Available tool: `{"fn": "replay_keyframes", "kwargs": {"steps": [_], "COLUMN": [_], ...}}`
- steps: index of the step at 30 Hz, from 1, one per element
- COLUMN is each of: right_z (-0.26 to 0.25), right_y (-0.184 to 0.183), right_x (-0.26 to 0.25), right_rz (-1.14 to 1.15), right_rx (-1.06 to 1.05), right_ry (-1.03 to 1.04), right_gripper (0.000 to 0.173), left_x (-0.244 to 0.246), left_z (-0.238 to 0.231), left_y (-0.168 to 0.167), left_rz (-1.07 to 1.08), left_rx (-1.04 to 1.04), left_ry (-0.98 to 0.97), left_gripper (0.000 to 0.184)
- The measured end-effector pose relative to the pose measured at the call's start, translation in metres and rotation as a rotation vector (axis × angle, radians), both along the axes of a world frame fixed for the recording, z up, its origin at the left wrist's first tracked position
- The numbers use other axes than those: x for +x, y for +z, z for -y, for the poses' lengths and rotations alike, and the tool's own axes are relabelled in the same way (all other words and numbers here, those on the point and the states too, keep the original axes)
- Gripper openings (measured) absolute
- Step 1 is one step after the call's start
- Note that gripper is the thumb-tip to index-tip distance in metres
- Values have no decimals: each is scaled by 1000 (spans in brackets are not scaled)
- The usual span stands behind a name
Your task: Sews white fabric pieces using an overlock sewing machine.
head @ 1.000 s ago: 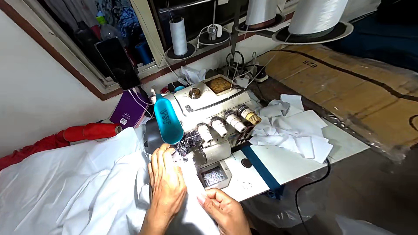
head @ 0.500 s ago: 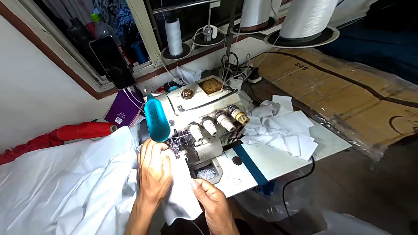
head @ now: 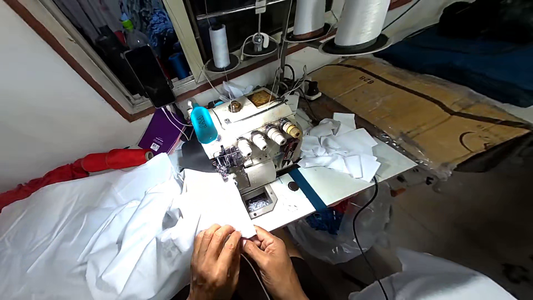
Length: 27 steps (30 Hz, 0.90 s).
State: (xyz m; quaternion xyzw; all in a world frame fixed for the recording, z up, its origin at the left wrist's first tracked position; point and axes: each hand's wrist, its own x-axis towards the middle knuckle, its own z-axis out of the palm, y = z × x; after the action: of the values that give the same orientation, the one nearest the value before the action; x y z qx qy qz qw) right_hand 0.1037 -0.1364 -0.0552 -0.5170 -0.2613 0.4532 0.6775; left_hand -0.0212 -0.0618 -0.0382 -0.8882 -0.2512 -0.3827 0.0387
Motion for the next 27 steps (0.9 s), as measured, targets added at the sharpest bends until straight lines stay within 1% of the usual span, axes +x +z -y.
{"fn": "replay_keyframes", "kwargs": {"steps": [2, 4, 6, 8, 11, 13, 16, 18, 21, 25, 27], "right_z": [2, 5, 8, 8, 8, 7, 9, 10, 13, 12, 8], "right_y": [3, 7, 13, 19, 24, 25, 25, 26, 32, 41, 45], "right_x": [0, 1, 3, 4, 3, 4, 6, 8, 10, 10, 10], "right_rz": [-23, -74, -123, -143, -141, -125, -111, -164, -251, -322, -369], "right_rx": [-2, 21, 34, 30, 28, 43, 36, 26, -6, -41, -70], "right_ry": [3, 14, 24, 28, 32, 44, 59, 63, 83, 102, 107], "right_gripper": [11, 16, 21, 23, 22, 21, 21, 21, 20, 20, 17], "left_x": [-1, -5, -12, -17, -16, -12, -11, -14, -17, -19, -20], "left_z": [-1, 0, 4, 2, -4, -3, -6, -7, -5, -4, -3], "left_y": [1, 9, 19, 24, 20, 21, 17, 18, 22, 18, 19], "left_rz": [15, 27, 14, -14, -48, -64, -18, 4, 10, 14, -7], "left_rx": [10, 2, -6, -1, 0, -6, 8, 19, 52, 70, 60], "left_ry": [-24, -35, -29, -26, -39, -42, -96, -127, -145, -179, -190], "left_gripper": [14, 12, 12, 11, 13, 19, 17, 18, 13, 12, 10]}}
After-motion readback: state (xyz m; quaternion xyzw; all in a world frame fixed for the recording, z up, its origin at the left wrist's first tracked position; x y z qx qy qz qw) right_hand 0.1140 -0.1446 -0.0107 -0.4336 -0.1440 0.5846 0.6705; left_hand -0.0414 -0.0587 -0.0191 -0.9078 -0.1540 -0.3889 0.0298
